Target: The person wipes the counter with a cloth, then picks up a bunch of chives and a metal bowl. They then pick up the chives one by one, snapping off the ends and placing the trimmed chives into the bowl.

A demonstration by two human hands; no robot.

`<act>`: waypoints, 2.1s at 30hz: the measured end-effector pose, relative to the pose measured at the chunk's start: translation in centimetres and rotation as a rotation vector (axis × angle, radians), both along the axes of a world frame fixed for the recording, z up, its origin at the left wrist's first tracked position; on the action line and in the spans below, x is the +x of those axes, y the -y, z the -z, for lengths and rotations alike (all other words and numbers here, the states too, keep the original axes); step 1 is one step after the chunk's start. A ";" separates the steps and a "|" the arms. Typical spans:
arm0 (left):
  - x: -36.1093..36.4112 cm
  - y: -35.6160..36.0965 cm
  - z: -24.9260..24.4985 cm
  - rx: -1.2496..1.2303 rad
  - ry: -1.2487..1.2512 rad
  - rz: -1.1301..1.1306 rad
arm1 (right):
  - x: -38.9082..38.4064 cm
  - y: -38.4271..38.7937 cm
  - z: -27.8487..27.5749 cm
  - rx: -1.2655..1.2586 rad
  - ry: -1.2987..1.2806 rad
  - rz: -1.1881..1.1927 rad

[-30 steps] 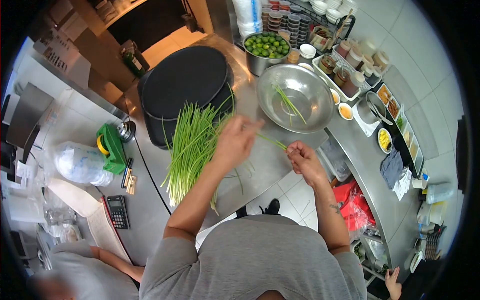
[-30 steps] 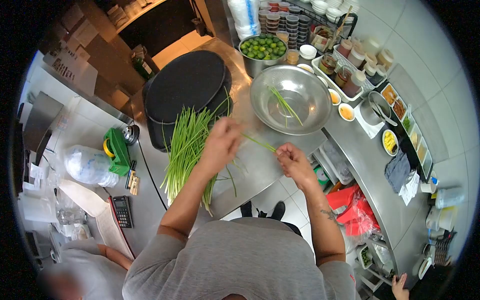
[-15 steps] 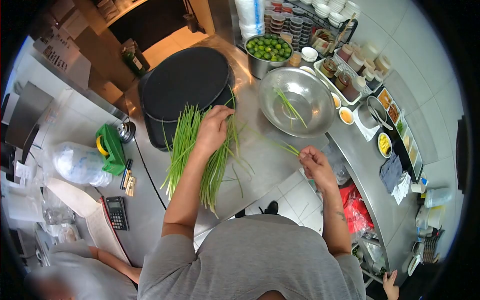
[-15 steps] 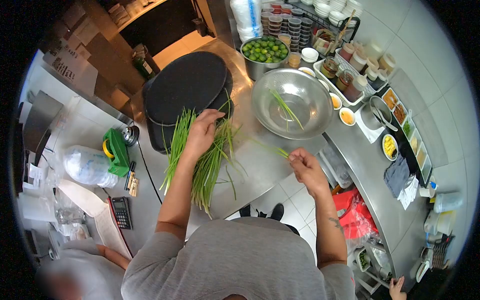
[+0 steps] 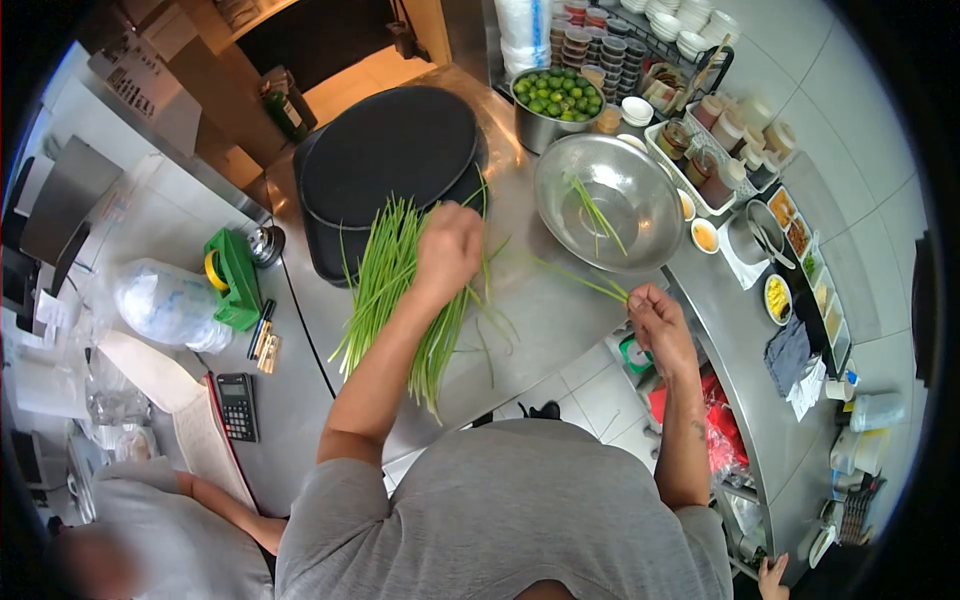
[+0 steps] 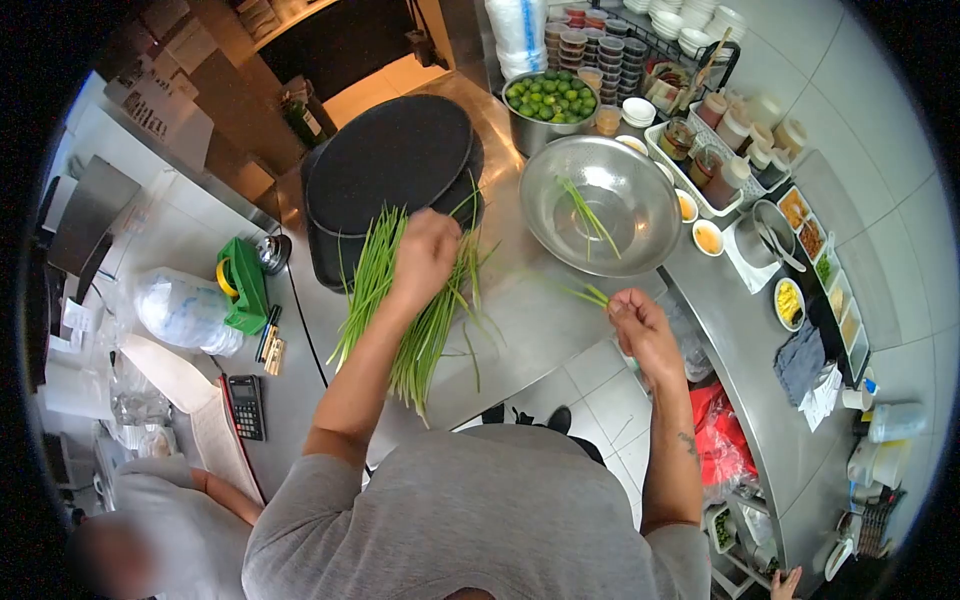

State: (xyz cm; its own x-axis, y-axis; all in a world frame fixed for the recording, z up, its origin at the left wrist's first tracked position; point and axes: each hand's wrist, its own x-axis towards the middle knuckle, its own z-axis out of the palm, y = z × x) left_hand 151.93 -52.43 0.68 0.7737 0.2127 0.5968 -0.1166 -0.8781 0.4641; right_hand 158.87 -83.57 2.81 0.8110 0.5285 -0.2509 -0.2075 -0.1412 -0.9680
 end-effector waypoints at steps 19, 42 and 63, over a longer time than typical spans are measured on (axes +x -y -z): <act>-16.1 -7.4 7.6 -0.439 -0.568 -0.504 | -2.8 -12.5 8.6 -0.209 0.212 -0.507; -13.9 0.3 3.7 -0.236 -0.176 -0.390 | -6.7 -14.9 9.5 -0.285 0.662 -0.294; -7.5 4.4 4.0 -0.310 -0.216 -0.085 | -0.7 -11.1 6.1 0.269 -0.538 -0.361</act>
